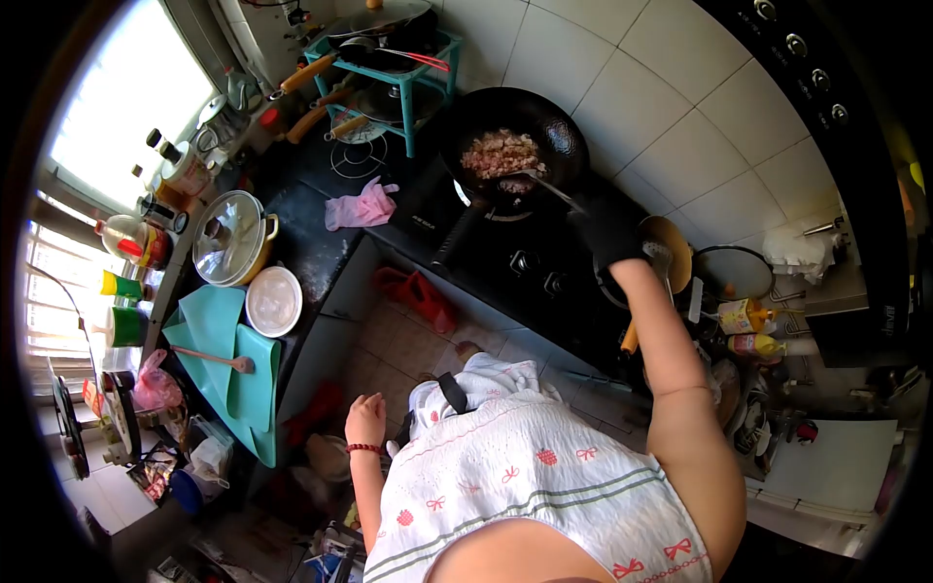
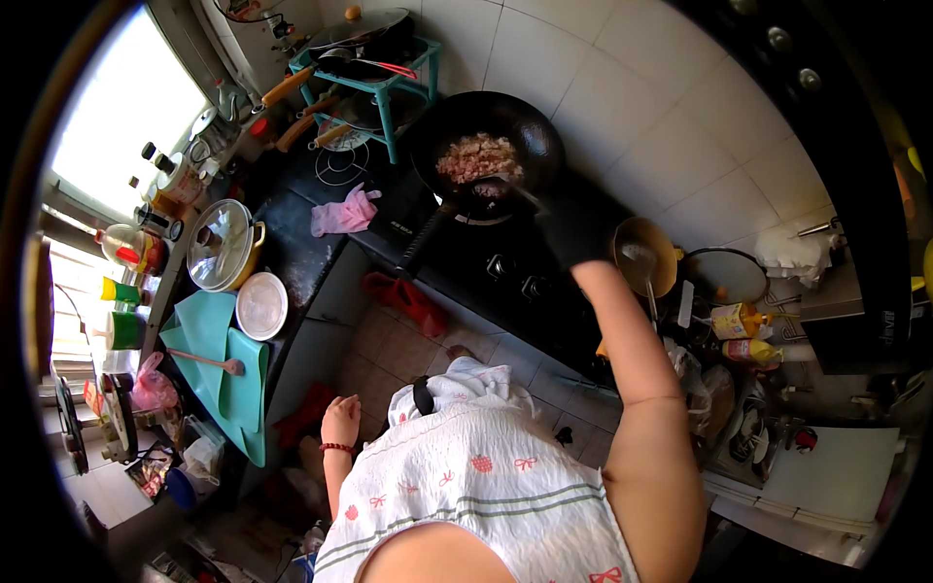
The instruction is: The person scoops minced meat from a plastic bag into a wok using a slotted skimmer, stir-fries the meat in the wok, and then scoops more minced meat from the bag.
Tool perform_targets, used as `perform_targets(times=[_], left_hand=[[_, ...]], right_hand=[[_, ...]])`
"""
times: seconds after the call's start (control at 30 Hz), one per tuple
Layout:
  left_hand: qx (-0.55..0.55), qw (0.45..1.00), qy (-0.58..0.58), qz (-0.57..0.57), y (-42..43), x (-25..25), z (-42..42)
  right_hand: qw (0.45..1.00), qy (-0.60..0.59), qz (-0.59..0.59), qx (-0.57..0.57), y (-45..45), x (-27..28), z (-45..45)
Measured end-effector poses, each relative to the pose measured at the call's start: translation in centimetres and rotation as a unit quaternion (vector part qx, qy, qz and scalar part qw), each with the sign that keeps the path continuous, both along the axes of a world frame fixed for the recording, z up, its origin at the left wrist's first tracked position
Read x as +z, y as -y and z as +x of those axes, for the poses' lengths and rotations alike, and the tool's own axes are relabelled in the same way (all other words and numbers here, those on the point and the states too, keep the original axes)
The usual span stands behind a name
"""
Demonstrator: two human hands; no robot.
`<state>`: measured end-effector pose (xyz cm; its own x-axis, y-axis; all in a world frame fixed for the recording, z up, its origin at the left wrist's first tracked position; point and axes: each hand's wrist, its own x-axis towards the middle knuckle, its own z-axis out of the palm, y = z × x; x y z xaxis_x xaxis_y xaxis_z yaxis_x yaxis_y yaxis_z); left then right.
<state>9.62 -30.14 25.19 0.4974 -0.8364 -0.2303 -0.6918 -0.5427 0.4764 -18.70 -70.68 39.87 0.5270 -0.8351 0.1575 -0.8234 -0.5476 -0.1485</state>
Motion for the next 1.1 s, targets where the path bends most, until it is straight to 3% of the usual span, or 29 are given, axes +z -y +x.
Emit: perform_targets(times=[0.1,0.23,0.33,0.47,0.57,0.7,0.8,1.0,1.1], left_hand=[[0.006,1.000,-0.003,0.008,-0.4,-0.1,0.3],[0.014,0.999,-0.010,0.035,-1.1,-0.5,0.5],[0.012,0.999,-0.015,0.040,-1.2,-0.4,0.5],[0.015,0.999,-0.012,0.041,-1.4,-0.1,0.6],[0.028,0.998,-0.011,0.058,-1.7,-0.2,0.6],[0.032,0.997,-0.021,0.067,-2.3,-0.8,0.5],[0.033,0.997,-0.025,0.060,-2.4,-0.9,0.6],[0.041,0.996,-0.017,0.072,-2.7,-0.8,0.8],[0.035,0.996,-0.022,0.084,-3.0,-1.3,0.7]], right_hand=[[0.991,0.127,0.038,0.022,-1.2,2.8,-1.7],[1.000,0.001,-0.015,-0.005,-3.5,3.9,-0.9],[0.997,-0.078,0.012,-0.026,-3.5,2.5,0.7],[0.992,0.114,0.051,0.001,-1.2,0.9,-1.1],[0.986,0.095,0.122,-0.065,-3.0,4.4,-1.6],[0.999,-0.039,-0.019,-0.011,-4.9,4.3,-0.5],[0.998,-0.059,0.008,-0.030,-4.4,2.4,0.2],[0.995,0.083,0.043,-0.018,-3.3,4.2,-1.1],[0.998,-0.023,0.040,-0.036,-2.0,1.8,-0.2]])
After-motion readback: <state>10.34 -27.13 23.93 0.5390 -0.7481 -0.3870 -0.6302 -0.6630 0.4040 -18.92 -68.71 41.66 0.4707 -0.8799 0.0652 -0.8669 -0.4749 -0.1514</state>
